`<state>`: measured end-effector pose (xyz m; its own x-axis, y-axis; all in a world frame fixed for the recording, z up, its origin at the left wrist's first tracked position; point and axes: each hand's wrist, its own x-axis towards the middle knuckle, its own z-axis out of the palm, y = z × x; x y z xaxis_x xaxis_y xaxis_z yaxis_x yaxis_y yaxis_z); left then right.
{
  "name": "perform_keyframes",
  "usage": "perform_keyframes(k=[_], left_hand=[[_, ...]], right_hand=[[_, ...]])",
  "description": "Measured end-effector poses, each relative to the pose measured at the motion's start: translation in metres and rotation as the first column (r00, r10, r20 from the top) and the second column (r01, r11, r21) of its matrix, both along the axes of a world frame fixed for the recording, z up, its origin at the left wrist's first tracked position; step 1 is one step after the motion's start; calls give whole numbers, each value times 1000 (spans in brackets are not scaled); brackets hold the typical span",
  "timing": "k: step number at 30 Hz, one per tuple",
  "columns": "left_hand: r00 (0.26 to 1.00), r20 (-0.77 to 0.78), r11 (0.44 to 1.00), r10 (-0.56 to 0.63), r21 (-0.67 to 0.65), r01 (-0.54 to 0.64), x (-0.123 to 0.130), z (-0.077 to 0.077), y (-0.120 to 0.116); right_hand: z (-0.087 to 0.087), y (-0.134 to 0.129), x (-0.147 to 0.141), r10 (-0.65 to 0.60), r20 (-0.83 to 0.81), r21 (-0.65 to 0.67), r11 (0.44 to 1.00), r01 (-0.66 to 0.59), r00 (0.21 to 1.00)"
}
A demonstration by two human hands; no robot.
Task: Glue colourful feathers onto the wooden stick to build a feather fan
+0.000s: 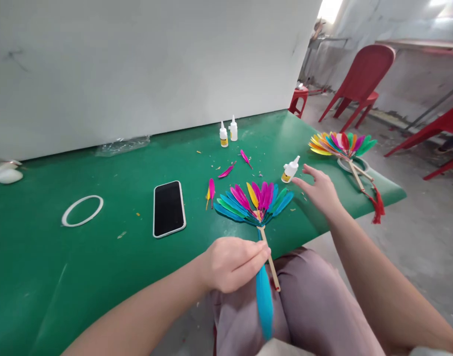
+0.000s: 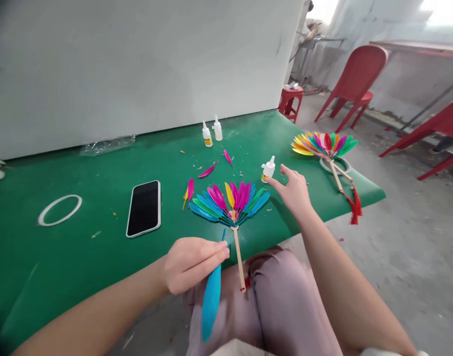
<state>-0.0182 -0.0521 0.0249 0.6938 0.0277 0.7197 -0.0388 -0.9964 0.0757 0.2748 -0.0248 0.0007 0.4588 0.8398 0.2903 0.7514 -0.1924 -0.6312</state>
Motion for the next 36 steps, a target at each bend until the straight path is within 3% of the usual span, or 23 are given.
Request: perform_keyframes(k=[3,7,12,15,17,19,21,25,28,30,36], left_hand=[[999,38,991,8,132,-13,-2,-7,3],[999,52,984,-10,180,0,1,-16,11],[999,-10,985,-44,169,45,0,-22,27],[1000,-10,987,-10,157,11,-4,-17,33],[1000,-22,988,0,155,3,-6,-14,34],[999,-33,987,9,159,-3,-7,-11,34],[999,-35,986,16,165,-10,-8,-10,34],[999,-34,985,32,173,-26,-8,-11,35],[999,-45,985,30,171,-22,-8,-11,35],[998,-53,986,26,165,-17,-8,-12,34],[999,-51,992,16,129,-10,-8,-16,32]], right_hand=[[-10,30,5,70,33,-79,995,-67,997],[-15,39,2,87,-15,-81,993,-88,996],[8,28,-16,101,-234,61,994,-89,967],[37,24,-40,275,-449,295,944,-150,850],[54,25,-55,400,-596,430,891,-144,696],[66,26,-69,483,-691,509,854,-112,538],[70,25,-78,480,-750,504,860,-76,455],[63,18,-90,466,-803,425,885,-192,372],[54,13,-100,476,-780,390,878,-279,407],[50,11,-109,455,-781,364,888,-281,428],[44,8,-128,482,-807,396,870,-293,342]])
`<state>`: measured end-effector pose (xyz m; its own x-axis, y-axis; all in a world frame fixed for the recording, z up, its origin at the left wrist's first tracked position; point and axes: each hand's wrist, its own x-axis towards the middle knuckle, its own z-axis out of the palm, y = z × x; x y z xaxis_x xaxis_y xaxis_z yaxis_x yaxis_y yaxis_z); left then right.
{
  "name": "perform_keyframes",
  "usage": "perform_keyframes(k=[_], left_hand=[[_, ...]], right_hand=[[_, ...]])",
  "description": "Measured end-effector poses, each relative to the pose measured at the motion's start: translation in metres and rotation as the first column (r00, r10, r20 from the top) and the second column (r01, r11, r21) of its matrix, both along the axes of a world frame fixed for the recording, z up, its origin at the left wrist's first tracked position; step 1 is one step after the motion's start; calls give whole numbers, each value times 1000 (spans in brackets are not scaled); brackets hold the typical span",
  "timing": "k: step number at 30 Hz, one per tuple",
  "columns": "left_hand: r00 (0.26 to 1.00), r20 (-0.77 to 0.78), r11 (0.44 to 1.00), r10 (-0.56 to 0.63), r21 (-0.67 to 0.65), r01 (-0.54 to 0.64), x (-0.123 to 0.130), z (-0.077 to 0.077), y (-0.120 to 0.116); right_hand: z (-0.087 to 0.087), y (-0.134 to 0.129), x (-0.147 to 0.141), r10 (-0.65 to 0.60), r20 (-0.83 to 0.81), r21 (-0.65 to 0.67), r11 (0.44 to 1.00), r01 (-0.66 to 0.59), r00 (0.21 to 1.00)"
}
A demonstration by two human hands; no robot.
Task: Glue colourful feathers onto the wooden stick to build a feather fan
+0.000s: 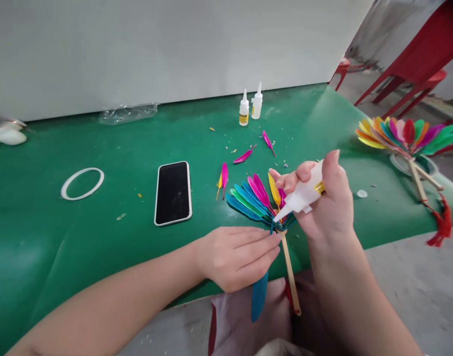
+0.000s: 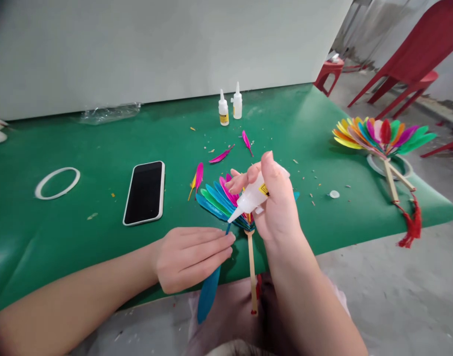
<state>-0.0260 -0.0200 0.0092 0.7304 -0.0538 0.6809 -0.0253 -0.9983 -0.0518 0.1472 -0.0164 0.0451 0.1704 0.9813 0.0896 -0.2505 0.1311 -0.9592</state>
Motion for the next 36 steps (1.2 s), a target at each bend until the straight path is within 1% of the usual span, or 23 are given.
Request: perform_keyframes(k=[3,6,11,16,20,22,27,30,36], left_hand=[[1000,3,1000,-4,-4,4,-1,-1,0],[1000,-4,1000,-7,-14,7,-1,0,0],[1000,7,1000,6,-22,-6,-1,0,1],[1000,-3,1000,12,-24,-13,-2,0,1],[1000,-7,999,19,-41,-20,-2,0,0],[1000,-13,999,23,-47,-23,-3,0,0],[1000,-20,998,24,-63,-25,-3,0,-1],[999,-28,997,37,-68,-39,-3,0,-1],[999,-22,996,29,-89,-31,-1,0,-1]], right_hand=[[-4,2,-2,-10,21,-40,999,11,1000],[-7,4,-2,-19,-3,-85,996,19,1000],[-10,6,-3,-62,17,-138,988,64,998],[-13,7,-5,-69,-15,-87,994,68,997],[-15,8,-5,-80,48,-69,994,83,996],[-15,8,-5,-88,59,-66,994,92,994],[-12,6,-7,-100,27,-76,992,102,995],[-11,4,-7,-112,53,-73,991,115,992],[-10,1,-6,-55,58,-33,998,57,997]])
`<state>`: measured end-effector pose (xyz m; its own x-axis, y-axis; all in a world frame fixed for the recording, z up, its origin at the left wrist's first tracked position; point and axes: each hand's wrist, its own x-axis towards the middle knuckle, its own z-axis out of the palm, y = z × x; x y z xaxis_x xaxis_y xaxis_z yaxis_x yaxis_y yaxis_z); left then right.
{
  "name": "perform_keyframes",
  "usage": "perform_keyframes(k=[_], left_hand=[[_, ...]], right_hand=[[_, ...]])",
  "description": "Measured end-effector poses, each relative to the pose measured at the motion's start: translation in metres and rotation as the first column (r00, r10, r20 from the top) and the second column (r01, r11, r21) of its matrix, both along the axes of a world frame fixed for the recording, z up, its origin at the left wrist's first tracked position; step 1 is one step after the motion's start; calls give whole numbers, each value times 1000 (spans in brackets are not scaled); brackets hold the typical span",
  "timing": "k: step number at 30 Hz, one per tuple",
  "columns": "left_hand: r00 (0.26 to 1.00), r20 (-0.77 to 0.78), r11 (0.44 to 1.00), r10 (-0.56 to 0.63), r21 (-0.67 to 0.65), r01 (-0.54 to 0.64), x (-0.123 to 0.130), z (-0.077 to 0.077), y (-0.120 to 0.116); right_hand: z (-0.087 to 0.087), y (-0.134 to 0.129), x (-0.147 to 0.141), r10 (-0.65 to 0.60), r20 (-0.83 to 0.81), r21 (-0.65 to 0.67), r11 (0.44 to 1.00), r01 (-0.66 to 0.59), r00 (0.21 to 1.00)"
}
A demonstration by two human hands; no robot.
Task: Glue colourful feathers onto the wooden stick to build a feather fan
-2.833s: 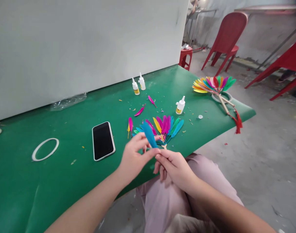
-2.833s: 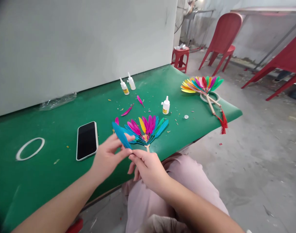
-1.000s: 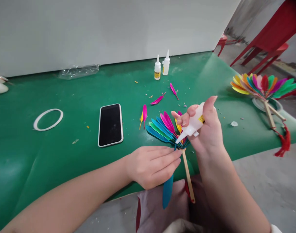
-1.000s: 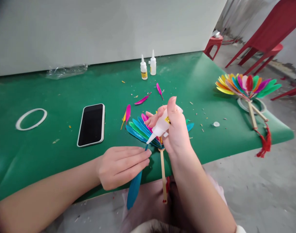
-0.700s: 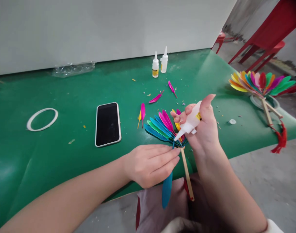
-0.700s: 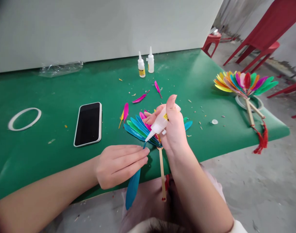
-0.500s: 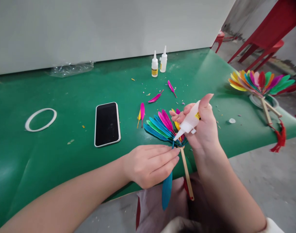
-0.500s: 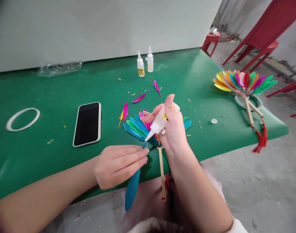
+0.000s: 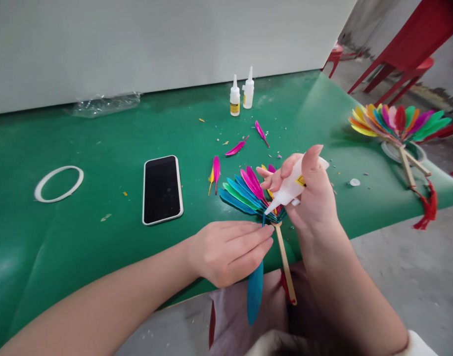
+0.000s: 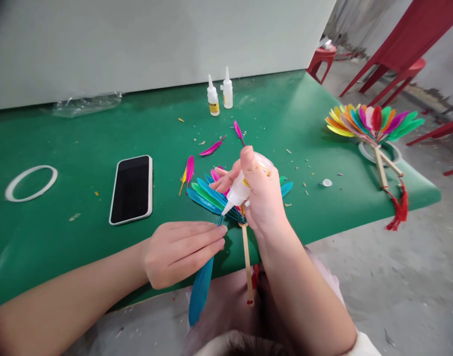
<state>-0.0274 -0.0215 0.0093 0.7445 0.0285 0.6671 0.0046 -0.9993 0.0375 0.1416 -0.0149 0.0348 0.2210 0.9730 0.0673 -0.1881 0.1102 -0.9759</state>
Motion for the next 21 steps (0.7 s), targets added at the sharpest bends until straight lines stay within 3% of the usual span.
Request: perform_keyframes(k=[10,14,21], left_hand=[[997,80,1000,17,-26,-15,1,-9,1],[999,17,999,31,-46,-30,0,-5,-1],[993,-23,945,114,-307,-116,1,-3,-10]], right_hand=[[6,-6,-1,106,-85,153,984,-92,991],[10,-11,-5,138,-57,176,976,-126,989],[11,-16,-8,187,17,215,959,-187,982]])
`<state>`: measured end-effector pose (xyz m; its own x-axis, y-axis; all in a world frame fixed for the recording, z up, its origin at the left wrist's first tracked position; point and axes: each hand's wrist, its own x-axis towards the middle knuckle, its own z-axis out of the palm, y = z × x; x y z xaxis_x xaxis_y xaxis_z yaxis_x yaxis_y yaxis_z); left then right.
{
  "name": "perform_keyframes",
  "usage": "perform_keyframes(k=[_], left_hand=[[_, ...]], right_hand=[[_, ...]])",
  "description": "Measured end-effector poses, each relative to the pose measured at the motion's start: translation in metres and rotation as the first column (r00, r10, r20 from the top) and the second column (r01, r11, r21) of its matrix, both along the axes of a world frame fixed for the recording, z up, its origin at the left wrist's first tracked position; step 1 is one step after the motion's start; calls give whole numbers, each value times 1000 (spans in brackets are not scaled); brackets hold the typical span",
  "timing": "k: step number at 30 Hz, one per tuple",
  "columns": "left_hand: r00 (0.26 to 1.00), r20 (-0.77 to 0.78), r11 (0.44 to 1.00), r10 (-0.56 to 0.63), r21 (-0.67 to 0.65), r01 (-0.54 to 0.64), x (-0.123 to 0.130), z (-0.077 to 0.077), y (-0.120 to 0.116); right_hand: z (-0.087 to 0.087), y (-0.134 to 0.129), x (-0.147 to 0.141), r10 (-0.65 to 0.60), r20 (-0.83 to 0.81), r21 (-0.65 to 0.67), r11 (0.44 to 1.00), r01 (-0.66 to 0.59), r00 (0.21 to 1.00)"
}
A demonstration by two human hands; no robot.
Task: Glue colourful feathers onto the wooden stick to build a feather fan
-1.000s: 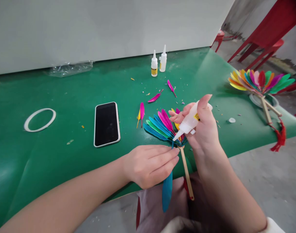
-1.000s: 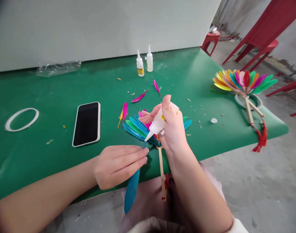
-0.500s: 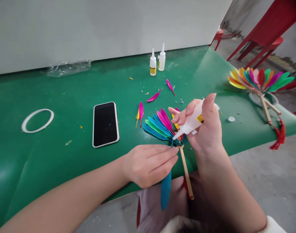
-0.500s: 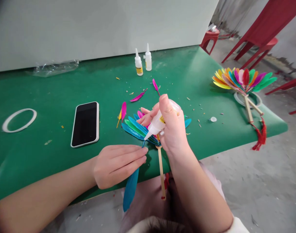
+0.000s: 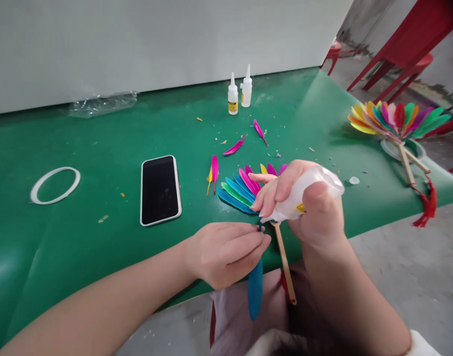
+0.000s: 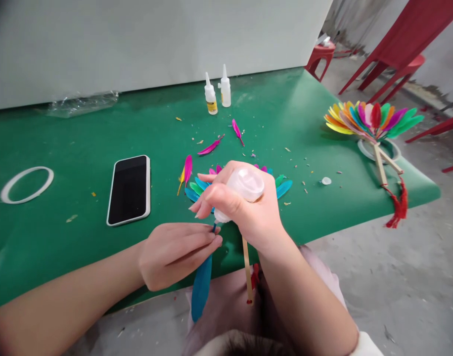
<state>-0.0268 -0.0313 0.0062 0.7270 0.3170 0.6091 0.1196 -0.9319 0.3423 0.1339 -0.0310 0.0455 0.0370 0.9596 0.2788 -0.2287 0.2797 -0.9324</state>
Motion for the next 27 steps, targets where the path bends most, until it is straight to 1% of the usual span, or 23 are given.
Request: perform_keyframes(k=[4,8,12,15,20,22,24,27], left_hand=[[1000,17,999,-9,-51,10,1,0,0],[1000,-12,999,2,-54,-3,1,3,0],[1000,-12,998,-14,-54,13,0,3,0],[999,-32,995,-2,-98,-1,0,2,-1],[1000,-25,992,-10,-127,6,0,1,-1],[999,-33,991,-19,-131,14,0,1,0],[999,-15,991,-30,-135,28,1,1,-1],[999,30,990,-39,-137,43,1,0,-2]], right_hand=[[-2,1,0,-14,-14,63,998,14,1000],[-3,2,1,-79,0,53,995,79,997],[-4,3,1,-101,6,58,993,100,995],[-4,3,1,-70,4,60,996,69,998],[-3,-1,2,85,9,62,994,-86,996],[-2,-3,3,126,14,59,990,-126,992],[-2,-3,2,120,12,54,991,-120,993],[-3,0,2,27,13,45,999,-28,1000]])
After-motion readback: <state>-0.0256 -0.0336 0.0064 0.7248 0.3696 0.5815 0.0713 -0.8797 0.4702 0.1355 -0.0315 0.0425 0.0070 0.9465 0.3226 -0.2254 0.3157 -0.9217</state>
